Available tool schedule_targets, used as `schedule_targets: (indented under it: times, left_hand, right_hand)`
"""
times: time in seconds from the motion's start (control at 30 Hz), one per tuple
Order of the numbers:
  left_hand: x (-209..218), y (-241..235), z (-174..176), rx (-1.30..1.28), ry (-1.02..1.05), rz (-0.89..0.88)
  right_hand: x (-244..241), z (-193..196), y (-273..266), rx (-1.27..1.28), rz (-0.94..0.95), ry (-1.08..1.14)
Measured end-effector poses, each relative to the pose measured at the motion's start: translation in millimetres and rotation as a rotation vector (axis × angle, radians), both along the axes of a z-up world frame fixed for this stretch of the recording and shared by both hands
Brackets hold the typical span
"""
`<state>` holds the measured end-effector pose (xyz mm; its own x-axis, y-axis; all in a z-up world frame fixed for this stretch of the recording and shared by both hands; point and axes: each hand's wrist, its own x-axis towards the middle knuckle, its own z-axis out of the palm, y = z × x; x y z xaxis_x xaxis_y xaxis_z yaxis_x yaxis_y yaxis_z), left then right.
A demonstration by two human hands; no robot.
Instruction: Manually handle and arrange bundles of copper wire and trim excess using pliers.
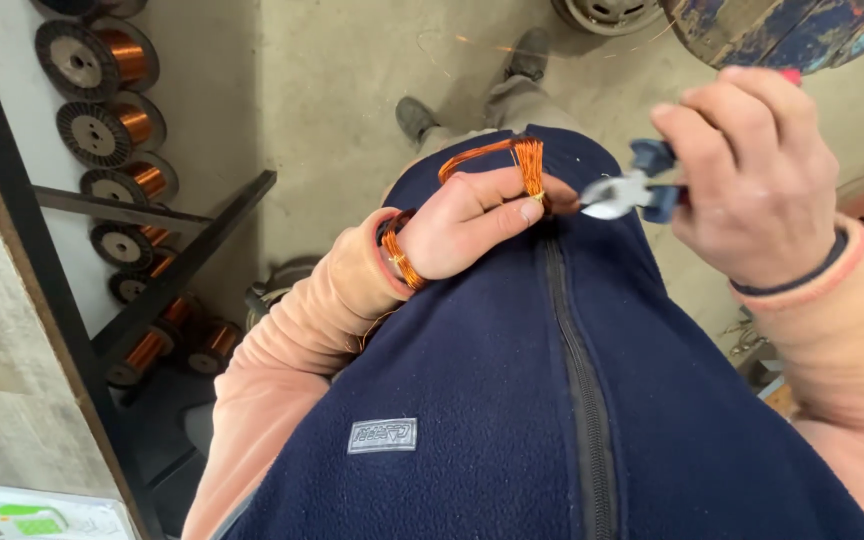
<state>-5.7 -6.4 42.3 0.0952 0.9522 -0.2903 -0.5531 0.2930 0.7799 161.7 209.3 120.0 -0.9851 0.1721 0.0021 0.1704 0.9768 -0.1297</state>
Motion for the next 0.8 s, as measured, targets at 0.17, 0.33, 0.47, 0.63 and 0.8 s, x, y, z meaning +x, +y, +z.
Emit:
schedule_targets:
  times: [0.17, 0.33, 0.47, 0.63, 0.8]
  left_hand:
    - [6, 0, -5, -0.050, 0.052, 0.050]
    - [13, -6, -16, -0.050, 0.043, 0.082]
    - [9, -1, -5, -0.097, 0.119, 0.067]
    - [15, -1, -13, -0.043, 0.112, 0.084]
    - [20, -3, -19, -0.040, 0.089, 0.076]
  right_hand:
    - [-42, 13, 6, 0.250, 0.236, 0.054]
    - [-56, 19, 5, 0.392, 0.343, 0.019]
    - [-59, 23, 6, 0.411, 0.377, 0.006]
    - [-57, 23, 4, 0.435, 0.386, -0.072]
    - [-47, 14, 1, 0.413, 0.365, -0.058]
